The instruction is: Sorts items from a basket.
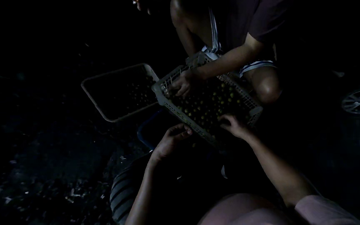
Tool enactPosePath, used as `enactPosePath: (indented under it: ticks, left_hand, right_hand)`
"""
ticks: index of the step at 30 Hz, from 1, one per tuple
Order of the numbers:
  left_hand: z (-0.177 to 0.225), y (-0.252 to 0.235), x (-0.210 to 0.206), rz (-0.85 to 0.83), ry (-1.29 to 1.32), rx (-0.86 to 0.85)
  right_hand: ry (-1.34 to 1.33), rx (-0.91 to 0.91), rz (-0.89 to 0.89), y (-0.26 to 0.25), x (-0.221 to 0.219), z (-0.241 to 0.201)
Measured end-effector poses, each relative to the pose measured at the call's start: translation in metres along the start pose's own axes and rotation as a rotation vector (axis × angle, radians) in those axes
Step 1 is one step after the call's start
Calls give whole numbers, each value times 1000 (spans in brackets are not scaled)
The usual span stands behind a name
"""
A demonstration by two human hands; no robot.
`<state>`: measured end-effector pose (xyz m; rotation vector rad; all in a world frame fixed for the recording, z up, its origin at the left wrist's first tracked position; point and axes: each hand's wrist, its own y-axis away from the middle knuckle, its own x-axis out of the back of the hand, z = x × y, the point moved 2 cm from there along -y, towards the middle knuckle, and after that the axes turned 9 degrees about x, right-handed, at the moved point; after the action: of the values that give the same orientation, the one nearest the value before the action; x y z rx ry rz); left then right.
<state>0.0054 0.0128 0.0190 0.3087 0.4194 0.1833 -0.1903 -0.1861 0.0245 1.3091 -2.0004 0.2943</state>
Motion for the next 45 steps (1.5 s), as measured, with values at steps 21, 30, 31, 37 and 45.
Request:
enactPosePath:
  ticks: [21, 30, 31, 37, 45]
  left_hand:
    - [0, 2, 4, 91, -64, -6]
    - [-2, -4, 3, 86, -45, 9]
    - [-2, -2, 2, 108, -74, 46]
    - [-20, -8, -16, 37, 91, 221]
    - [-17, -4, -17, 57, 239, 252]
  right_hand:
    - [503, -194, -353, -5, -19, 16]
    - [342, -94, -339, -4, -11, 44]
    - [262, -98, -288, -5, -6, 40]
    - [-87, 151, -97, 2, 16, -53]
    - [305, -15, -125, -3, 16, -31]
